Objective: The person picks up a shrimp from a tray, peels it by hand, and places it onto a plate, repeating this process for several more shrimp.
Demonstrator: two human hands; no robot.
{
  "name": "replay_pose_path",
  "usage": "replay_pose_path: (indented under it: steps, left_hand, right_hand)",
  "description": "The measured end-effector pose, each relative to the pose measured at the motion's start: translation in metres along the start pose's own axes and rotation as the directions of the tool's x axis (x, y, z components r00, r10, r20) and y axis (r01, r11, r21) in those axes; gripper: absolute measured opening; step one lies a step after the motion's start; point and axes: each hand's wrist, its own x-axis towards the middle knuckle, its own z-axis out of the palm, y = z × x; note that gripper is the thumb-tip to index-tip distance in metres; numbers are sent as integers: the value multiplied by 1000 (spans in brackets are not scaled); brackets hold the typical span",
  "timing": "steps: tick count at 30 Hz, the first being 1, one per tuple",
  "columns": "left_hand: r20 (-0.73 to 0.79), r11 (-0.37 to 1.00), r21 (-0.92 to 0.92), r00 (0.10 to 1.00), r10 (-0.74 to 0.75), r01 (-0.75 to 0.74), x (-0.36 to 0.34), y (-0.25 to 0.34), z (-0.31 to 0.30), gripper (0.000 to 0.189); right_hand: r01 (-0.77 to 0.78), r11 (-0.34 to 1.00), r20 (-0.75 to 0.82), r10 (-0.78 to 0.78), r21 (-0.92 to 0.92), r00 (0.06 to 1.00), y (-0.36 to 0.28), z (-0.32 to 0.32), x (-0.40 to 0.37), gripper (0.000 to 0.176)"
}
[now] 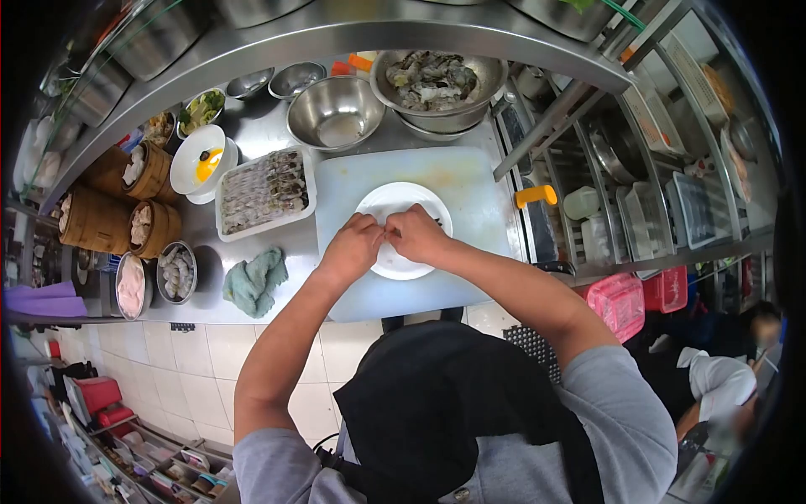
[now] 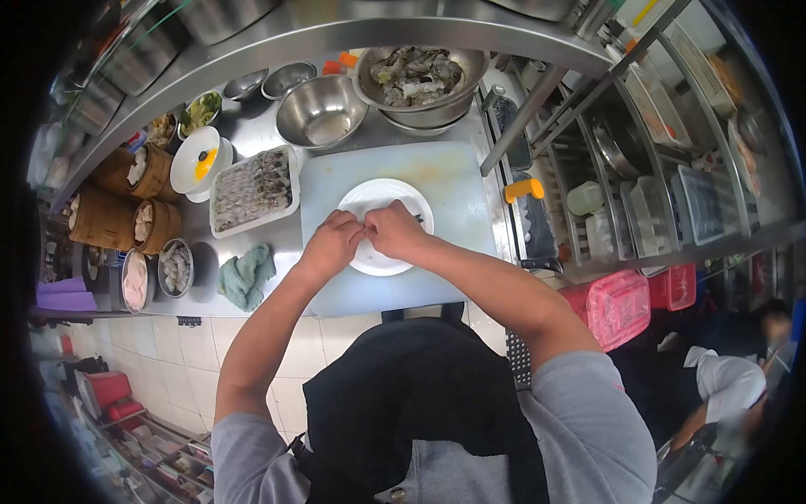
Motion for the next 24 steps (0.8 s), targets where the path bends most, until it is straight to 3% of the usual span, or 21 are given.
replay_pose_path:
  steps: [6, 9, 14, 24]
  left_hand:
    - [-28, 999, 53, 1000, -11, 12, 2, 4, -12, 11]
    - [-49, 998, -1, 997, -55, 55, -3, 4, -14, 14]
    - [-3, 998, -68, 1000, -5, 5, 1, -9, -12, 11]
    - [81, 1000, 12, 997, 11, -12, 8, -10, -12, 5]
  right_hand:
    - [30, 998, -14, -31, -54, 999, -5, -4, -5, 12]
    - [68, 994, -46, -72, -84, 996, -8, -4, -11, 17]
    - [108, 983, 23, -106, -148, 994, -4, -2, 0, 14]
    - [57, 998, 22, -56, -20, 998, -14, -7, 4, 11]
